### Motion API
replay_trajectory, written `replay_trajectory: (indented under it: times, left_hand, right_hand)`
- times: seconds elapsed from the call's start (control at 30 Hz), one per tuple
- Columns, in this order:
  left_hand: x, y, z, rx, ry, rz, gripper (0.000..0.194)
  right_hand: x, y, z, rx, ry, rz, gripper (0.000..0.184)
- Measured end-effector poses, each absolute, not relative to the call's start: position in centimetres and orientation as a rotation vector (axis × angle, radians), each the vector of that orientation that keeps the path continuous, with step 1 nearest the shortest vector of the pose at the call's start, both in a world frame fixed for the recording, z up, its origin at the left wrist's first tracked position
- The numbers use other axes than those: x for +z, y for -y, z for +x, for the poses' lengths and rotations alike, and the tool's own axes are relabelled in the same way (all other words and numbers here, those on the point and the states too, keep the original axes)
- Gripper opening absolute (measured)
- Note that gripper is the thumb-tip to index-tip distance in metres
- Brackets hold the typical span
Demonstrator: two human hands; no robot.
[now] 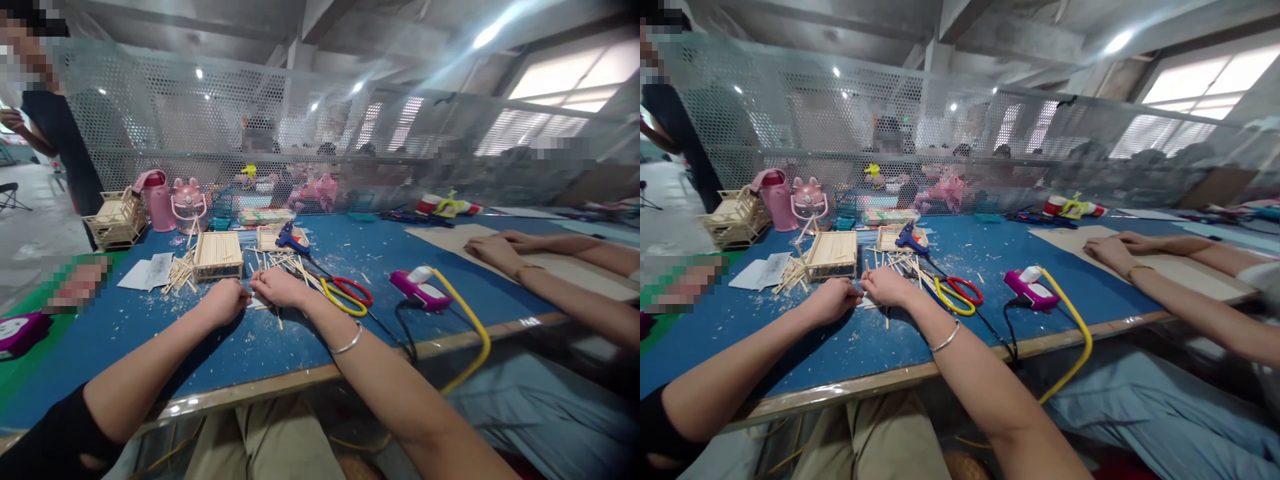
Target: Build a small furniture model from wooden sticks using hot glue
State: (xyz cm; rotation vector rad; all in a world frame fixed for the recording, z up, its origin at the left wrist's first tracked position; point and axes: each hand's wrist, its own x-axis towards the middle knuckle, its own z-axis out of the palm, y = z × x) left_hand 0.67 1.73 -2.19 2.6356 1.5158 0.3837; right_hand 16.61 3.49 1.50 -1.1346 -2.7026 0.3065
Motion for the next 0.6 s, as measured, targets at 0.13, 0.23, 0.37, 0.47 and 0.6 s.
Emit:
replay_trajectory:
  times: [0.13,0.23,0.37,0.47,0.6]
  left_hand:
    - [-2.01,-1.72,0.73,0.374,-1.506,2.609,0.022]
    - [-1.99,-1.77,0.72,0.382,-1.497,2.593,0.023]
    - [-2.03,-1.79,0.7,0.368,-1.51,2.567,0.023]
    - [-1.88,-1.71,0.78,0.351,-1.521,2.547,0.022]
    - [-1.61,-1.54,0.99,0.344,-1.539,2.526,0.022]
  right_hand:
    - [1.56,-3.15,16.55,0.183,2.757,-1.138,0.027]
    - [1.54,-2.91,16.35,0.096,2.766,-1.197,0.026]
    - [1.7,-2.65,16.1,-0.015,2.848,-1.2,0.026]
    - [1.98,-2.51,16.19,0.052,2.802,-1.232,0.026]
    - [2.2,-2.46,16.55,0.148,2.787,-1.228,0.024]
